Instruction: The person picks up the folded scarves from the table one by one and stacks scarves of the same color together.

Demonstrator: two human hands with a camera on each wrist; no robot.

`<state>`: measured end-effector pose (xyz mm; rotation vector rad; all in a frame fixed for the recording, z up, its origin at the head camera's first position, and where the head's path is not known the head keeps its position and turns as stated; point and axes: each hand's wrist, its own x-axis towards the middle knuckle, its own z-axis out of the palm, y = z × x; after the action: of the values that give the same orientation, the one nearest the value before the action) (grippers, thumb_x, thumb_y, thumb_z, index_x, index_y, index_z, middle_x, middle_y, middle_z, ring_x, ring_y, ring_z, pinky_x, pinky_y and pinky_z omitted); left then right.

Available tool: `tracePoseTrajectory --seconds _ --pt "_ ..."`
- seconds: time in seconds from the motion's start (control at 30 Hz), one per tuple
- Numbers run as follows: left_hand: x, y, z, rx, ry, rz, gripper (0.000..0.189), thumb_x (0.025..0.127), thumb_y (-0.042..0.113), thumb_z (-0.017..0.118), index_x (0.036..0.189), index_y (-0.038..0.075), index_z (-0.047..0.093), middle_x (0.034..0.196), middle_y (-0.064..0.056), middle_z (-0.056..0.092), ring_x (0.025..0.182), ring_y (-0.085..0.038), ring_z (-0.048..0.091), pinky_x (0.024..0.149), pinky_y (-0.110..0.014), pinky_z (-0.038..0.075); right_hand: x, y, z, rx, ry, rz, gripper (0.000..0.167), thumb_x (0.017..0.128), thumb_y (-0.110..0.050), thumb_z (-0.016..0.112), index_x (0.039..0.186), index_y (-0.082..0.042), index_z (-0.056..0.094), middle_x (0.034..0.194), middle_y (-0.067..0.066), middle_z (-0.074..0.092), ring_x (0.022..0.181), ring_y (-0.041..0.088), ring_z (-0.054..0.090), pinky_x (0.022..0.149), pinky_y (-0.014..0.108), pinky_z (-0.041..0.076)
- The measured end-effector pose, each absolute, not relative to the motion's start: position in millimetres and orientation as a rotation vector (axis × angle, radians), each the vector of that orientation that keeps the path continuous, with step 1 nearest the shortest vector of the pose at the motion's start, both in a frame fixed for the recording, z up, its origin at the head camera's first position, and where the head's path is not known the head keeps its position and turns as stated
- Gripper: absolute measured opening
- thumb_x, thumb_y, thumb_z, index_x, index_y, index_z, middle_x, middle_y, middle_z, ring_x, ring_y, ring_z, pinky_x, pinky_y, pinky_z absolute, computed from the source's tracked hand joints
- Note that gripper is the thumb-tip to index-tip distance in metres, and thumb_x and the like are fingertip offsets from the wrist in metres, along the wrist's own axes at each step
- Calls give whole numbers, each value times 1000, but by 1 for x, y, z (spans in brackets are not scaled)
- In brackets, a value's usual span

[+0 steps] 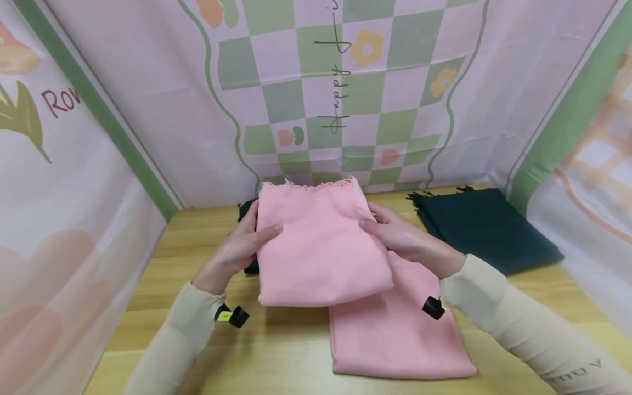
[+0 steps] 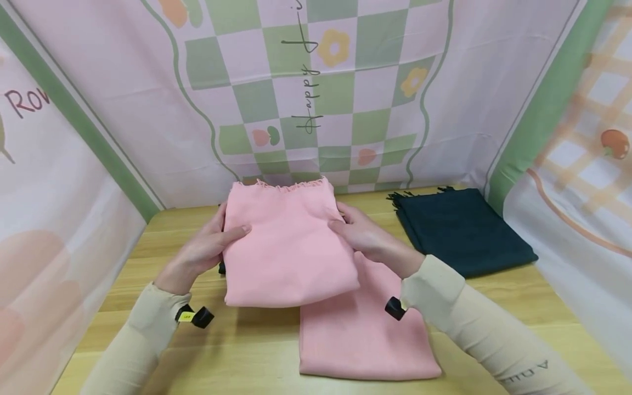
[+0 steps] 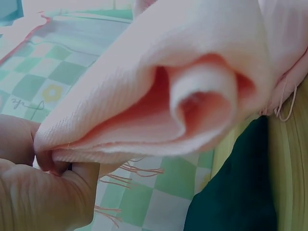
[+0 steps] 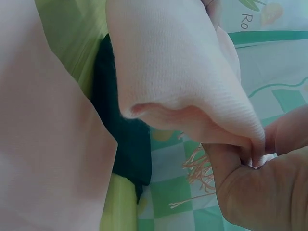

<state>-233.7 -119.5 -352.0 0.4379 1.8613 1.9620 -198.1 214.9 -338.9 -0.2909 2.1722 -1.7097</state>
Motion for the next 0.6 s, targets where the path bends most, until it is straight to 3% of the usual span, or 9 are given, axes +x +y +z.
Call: tracePoseTrajectory --seconds 0.43,0.6 --pt "-232 -102 -356 427 1852 1961 79 102 6 60 161 27 11 146 -19 44 105 -29 66 81 -41 59 -191 230 -339 -283 2196 -1697 60 112 -21 43 164 -12 14 150 25 44 111 27 67 90 40 58" --pt "-232 -94 -356 414 1852 1957 80 102 6 61 161 28 12 146 -17 44 107 -29 65 83 -41 59 -187 236 -339 -258 2234 -1654 61 112 -23 43 165 -12 14 155 22 39 119 29 62 95 41 56"
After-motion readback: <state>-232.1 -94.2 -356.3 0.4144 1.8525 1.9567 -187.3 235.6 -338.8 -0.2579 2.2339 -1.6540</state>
